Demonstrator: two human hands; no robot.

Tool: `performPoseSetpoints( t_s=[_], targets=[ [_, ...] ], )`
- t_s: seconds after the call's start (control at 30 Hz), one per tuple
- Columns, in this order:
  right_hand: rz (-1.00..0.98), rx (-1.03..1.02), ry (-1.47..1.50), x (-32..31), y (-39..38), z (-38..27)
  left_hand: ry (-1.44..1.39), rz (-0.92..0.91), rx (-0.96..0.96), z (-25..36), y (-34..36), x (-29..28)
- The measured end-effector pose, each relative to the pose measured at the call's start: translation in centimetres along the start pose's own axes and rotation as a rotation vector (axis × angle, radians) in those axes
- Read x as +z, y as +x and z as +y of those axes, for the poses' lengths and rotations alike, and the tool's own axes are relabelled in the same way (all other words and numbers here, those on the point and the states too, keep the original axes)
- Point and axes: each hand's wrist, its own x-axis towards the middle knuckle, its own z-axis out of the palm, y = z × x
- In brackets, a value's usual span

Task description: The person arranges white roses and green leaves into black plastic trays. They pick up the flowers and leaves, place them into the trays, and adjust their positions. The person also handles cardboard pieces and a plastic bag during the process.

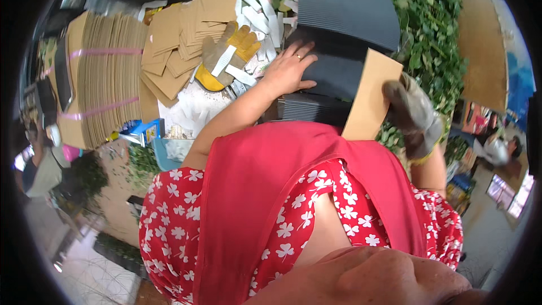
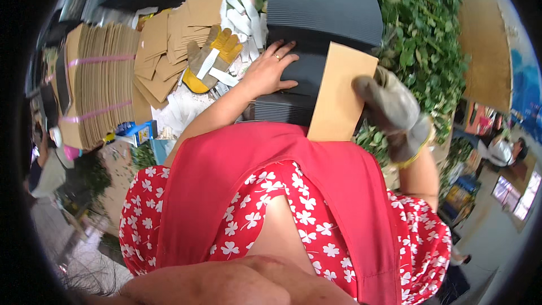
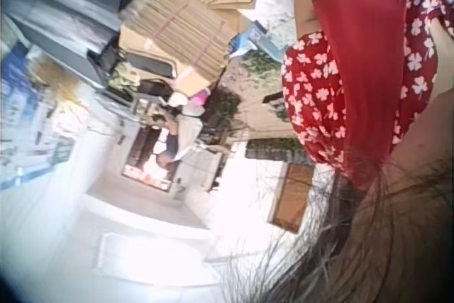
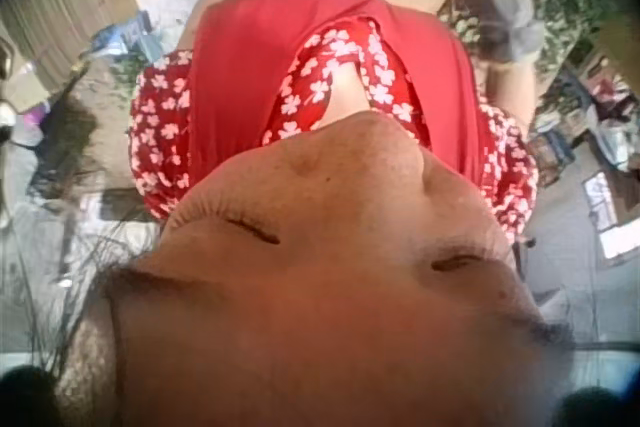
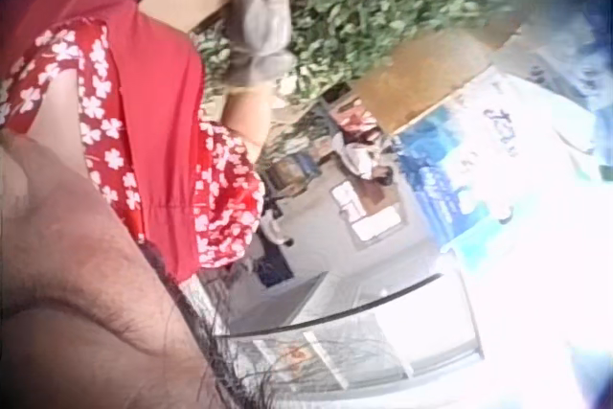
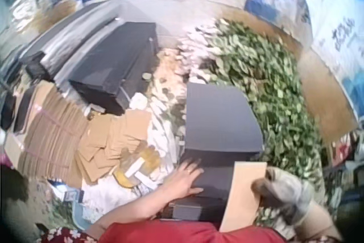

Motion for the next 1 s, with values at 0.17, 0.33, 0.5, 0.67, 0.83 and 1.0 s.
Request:
performPoseSetpoints(
  t_s=[0.17,0.33,0.5,0.67,0.83,1.0],
  targets=[
    [-0.204,0.039,-0.105,0.9,2.6,7.5,0.035,0.006,0.013,0.2,0.2,0.2],
    [-0.39,0.562,-0.218,9.5,5.8,11.0,-0.103,0.174,-0.113,-0.7,-0.9,0.7],
    [-0.315,0.565,-0.128,10.6,5.2,12.2,-0.636,0.056,-0.666,-2.6,-5.0,3.3],
    [-0.329,0.706,-0.114,10.6,5.8,10.7,-1.006,0.008,-0.684,-1.6,-5.6,3.6],
    [-0.23,0.674,-0.135,11.5,5.1,11.6,-0.94,-0.126,-0.699,-2.7,-5.7,3.1],
    [-0.283,0.659,-0.148,10.8,5.5,10.9,-0.205,-0.187,-0.399,1.1,-1.5,-4.9]
  ],
)
